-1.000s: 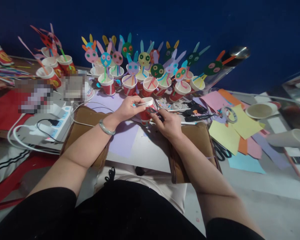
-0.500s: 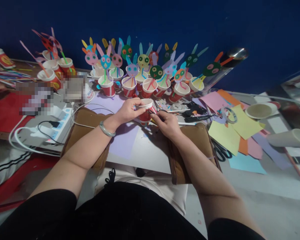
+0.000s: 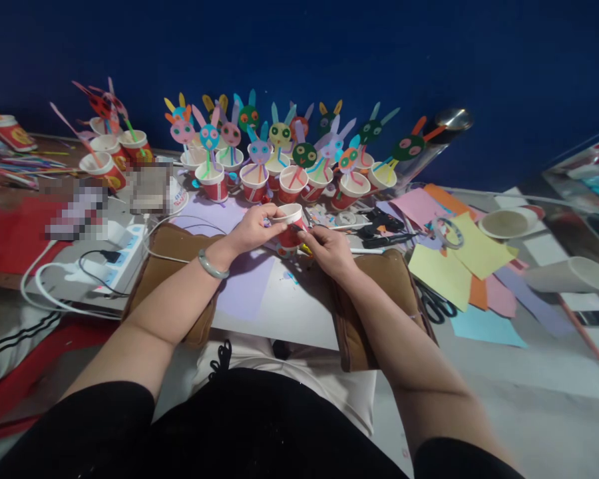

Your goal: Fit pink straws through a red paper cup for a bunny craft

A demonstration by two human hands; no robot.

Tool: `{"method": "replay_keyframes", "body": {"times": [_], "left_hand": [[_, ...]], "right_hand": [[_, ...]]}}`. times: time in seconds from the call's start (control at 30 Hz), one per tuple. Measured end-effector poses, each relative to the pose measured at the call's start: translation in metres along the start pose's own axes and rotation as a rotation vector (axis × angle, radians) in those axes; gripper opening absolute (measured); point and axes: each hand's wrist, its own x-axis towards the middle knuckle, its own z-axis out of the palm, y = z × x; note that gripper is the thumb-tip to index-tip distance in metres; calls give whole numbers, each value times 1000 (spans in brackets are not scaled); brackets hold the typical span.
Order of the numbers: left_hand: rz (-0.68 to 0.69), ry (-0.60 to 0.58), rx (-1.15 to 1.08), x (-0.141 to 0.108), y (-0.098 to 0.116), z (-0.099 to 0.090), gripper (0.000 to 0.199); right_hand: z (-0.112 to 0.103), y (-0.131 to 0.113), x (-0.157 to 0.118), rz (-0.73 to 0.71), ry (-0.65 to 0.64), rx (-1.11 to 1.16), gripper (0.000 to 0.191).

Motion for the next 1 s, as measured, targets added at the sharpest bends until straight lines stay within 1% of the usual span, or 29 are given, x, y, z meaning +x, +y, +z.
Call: {"method": "replay_keyframes", "body": {"times": [0.27, 0.47, 0.73, 1.0], "left_hand": [[4, -31, 1, 0, 0, -1, 17], [-21, -27, -3, 0, 3, -1, 18], [1, -44, 6, 1, 2, -3, 17], [-16, -56, 37, 1, 6, -4, 17]], "right_hand": [[-1, 0, 0, -32, -2, 9, 49], [-1, 0, 0, -39, 6, -23, 50], [-3, -1, 0, -58, 9, -84, 46], [-6, -1, 1, -66, -30, -90, 48]]}}
